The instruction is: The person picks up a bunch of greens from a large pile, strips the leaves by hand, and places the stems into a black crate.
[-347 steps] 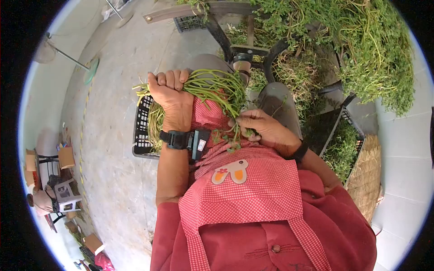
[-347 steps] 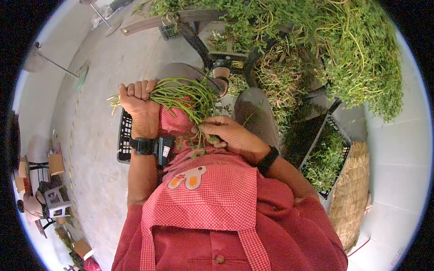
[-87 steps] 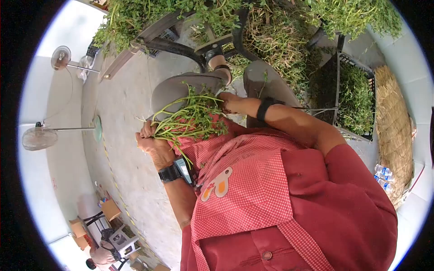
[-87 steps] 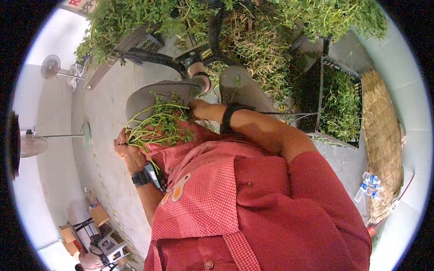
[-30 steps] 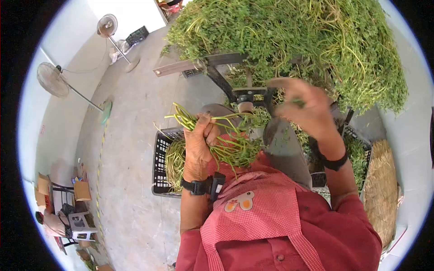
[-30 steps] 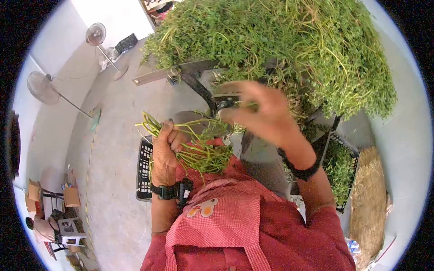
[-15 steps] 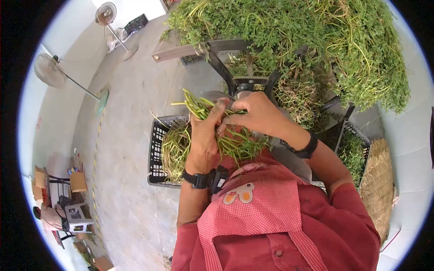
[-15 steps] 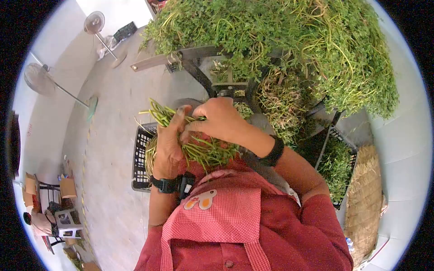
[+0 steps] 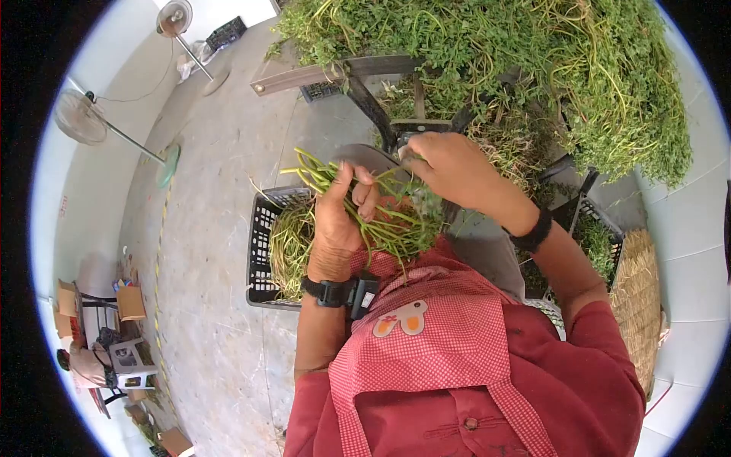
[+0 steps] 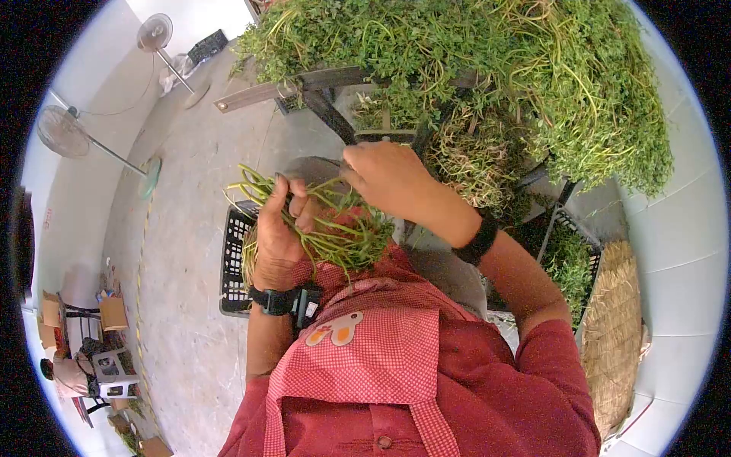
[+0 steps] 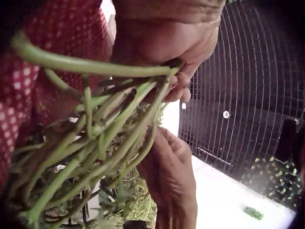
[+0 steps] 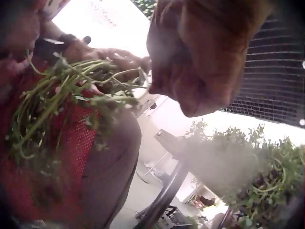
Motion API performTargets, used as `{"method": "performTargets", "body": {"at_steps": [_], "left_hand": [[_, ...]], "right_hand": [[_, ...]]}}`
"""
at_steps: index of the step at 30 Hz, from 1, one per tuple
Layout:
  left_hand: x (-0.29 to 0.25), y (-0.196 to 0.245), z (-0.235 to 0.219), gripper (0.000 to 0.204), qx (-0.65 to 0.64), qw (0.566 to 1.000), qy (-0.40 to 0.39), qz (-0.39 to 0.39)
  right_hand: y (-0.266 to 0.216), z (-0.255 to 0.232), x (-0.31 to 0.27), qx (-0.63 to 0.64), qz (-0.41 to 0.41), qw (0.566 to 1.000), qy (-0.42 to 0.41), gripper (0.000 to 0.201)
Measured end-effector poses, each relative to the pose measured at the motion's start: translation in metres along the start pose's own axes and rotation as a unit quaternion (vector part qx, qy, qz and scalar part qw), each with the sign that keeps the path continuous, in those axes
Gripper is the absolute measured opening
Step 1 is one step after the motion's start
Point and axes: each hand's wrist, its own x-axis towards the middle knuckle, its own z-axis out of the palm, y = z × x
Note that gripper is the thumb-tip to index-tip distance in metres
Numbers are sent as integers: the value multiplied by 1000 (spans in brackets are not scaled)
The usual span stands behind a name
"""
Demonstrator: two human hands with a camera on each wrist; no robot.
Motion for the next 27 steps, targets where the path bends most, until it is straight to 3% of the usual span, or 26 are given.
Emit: {"method": "performTargets", "body": {"at_steps": [1, 4, 5, 6, 7, 8, 9, 10, 12, 13, 16, 17, 19, 22, 27], "left_hand": [[-1, 0, 0, 34, 1, 1000, 0, -2], [0, 6, 2, 36, 20, 999, 0, 28], [0, 9, 2, 36, 29, 999, -10, 32], [-4, 9, 2, 37, 38, 999, -17, 30], [-4, 8, 2, 37, -1, 1000, -8, 23], [-1, 7, -1, 37, -1, 1000, -9, 23], [2, 6, -4, 36, -41, 999, -26, 8], [3, 5, -6, 36, -81, 996, -43, -7], [3, 5, -4, 35, -78, 996, -50, -11], [3, 6, -3, 34, -74, 996, -54, -14], [4, 4, -6, 34, -92, 993, -72, -22], [4, 4, -6, 34, -92, 993, -72, -23], [5, 1, -7, 33, -102, 993, -57, -29], [5, 1, -9, 32, -72, 996, -51, -25], [2, 0, -11, 36, -43, 998, -27, -35]], "right_hand": [[0, 4, 0, -84, 48, 994, 53, 25], [56, 14, 7, 0, 111, 989, 102, 28], [40, -1, 6, 342, 291, 893, 28, 30], [36, -1, 1, 343, 293, 892, 23, 30], [35, -1, -4, 517, 293, 804, 8, 27], [34, -2, -7, 670, 279, 687, -5, 26], [36, 3, -9, 678, 222, 697, -64, 28], [32, 8, -13, 678, 222, 698, -63, 28], [19, 20, -15, 663, 253, 689, -146, 29], [15, 25, -13, 636, 243, 714, -163, 26], [13, 24, -13, 644, 220, 706, -194, 23], [8, 21, -13, 645, 220, 706, -194, 23], [-4, 14, -12, 589, 198, 767, -161, 22], [0, 30, -15, 532, 218, 801, -165, 23], [-12, 23, -14, 546, 228, 797, -123, 21]]}}
